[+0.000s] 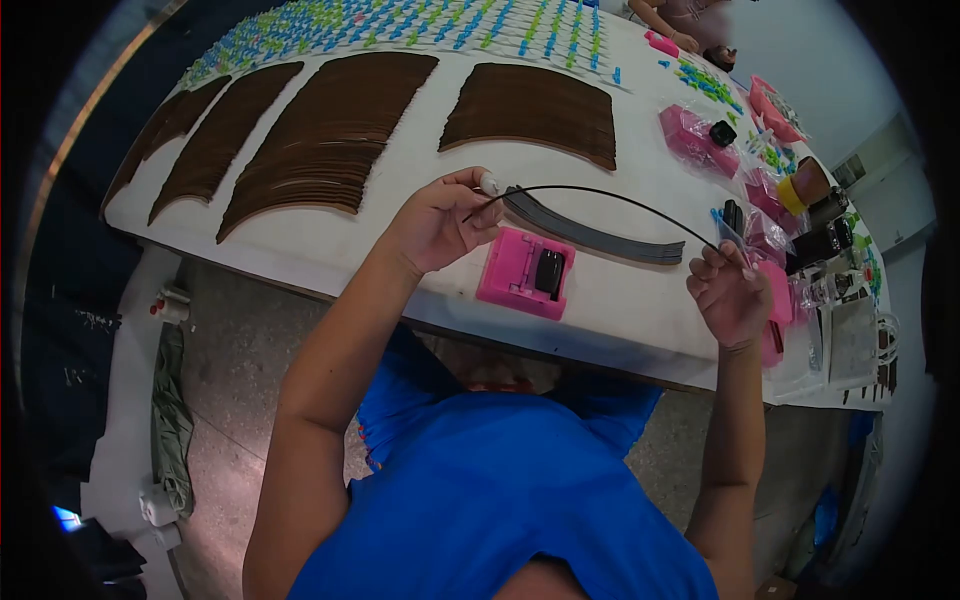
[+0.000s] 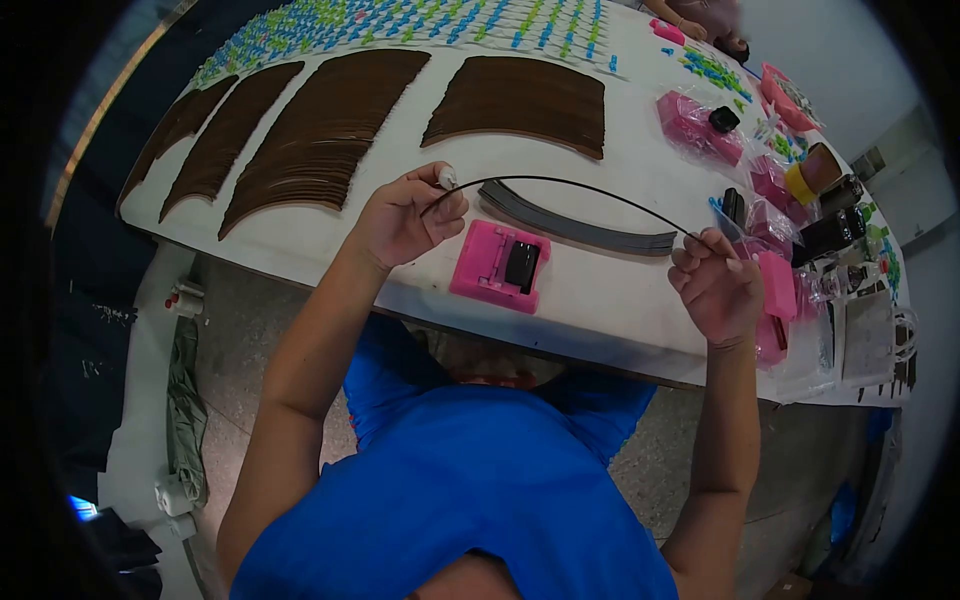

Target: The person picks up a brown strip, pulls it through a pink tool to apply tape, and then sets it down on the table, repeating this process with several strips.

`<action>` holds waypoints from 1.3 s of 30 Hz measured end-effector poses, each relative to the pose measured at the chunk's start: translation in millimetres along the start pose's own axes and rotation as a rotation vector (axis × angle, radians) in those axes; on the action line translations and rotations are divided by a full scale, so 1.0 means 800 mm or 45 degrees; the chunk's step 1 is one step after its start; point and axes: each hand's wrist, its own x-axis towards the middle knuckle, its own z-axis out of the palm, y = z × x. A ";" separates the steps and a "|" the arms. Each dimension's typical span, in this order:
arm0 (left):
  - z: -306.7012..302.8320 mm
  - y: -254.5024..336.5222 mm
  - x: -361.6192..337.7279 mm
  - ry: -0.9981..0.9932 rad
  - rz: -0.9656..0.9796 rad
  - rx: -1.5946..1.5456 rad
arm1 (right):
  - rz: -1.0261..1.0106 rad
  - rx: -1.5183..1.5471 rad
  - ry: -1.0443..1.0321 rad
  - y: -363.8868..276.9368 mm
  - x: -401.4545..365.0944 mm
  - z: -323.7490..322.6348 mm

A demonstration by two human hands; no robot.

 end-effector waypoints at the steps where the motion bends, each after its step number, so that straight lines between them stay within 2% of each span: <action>1: -0.002 -0.001 0.001 -0.001 0.002 0.005 | -0.089 0.009 0.025 0.008 0.004 0.001; 5: -0.002 -0.003 0.005 0.054 0.088 -0.120 | -0.327 -0.024 0.109 0.035 0.036 -0.004; 7: -0.002 -0.005 0.008 0.080 0.124 -0.170 | -0.360 -0.067 0.171 0.042 0.058 -0.011; 13: -0.033 -0.017 0.026 0.249 0.438 -0.550 | -0.396 -0.322 0.345 0.061 0.099 -0.006; 15: -0.032 -0.025 0.041 0.827 0.625 -0.601 | -0.388 -0.406 0.352 0.064 0.108 -0.001; 19: -0.042 -0.031 0.063 0.980 0.676 -0.517 | -0.371 -0.617 0.386 0.068 0.128 -0.003; 22: -0.054 -0.029 0.079 1.031 0.569 -0.464 | -0.314 -0.747 0.384 0.068 0.142 -0.005; 24: -0.061 -0.026 0.086 1.043 0.390 -0.264 | -0.273 -0.809 0.388 0.066 0.152 -0.007; 28: -0.080 -0.021 0.096 1.053 0.238 -0.101 | -0.192 -0.954 0.392 0.067 0.175 -0.018; 30: -0.081 -0.016 0.094 0.972 0.026 0.299 | -0.181 -0.976 0.399 0.066 0.186 -0.027; 31: -0.074 -0.015 0.092 0.967 0.025 0.303 | -0.138 -1.046 0.410 0.065 0.191 -0.034; 33: -0.059 -0.020 0.083 0.908 -0.033 1.339 | -0.095 -1.114 0.430 0.065 0.199 -0.049; 34: -0.061 -0.024 0.079 0.903 -0.038 1.342 | -0.062 -1.248 0.423 0.065 0.203 -0.057; 36: -0.064 -0.033 0.071 0.691 0.369 2.440 | -0.028 -1.382 0.419 0.069 0.211 -0.075; 38: -0.048 -0.040 0.063 0.701 0.372 2.447 | 0.098 -1.620 0.500 0.078 0.222 -0.096; 39: -0.040 -0.041 0.062 0.714 0.375 2.453 | 0.097 -1.619 0.501 0.084 0.226 -0.102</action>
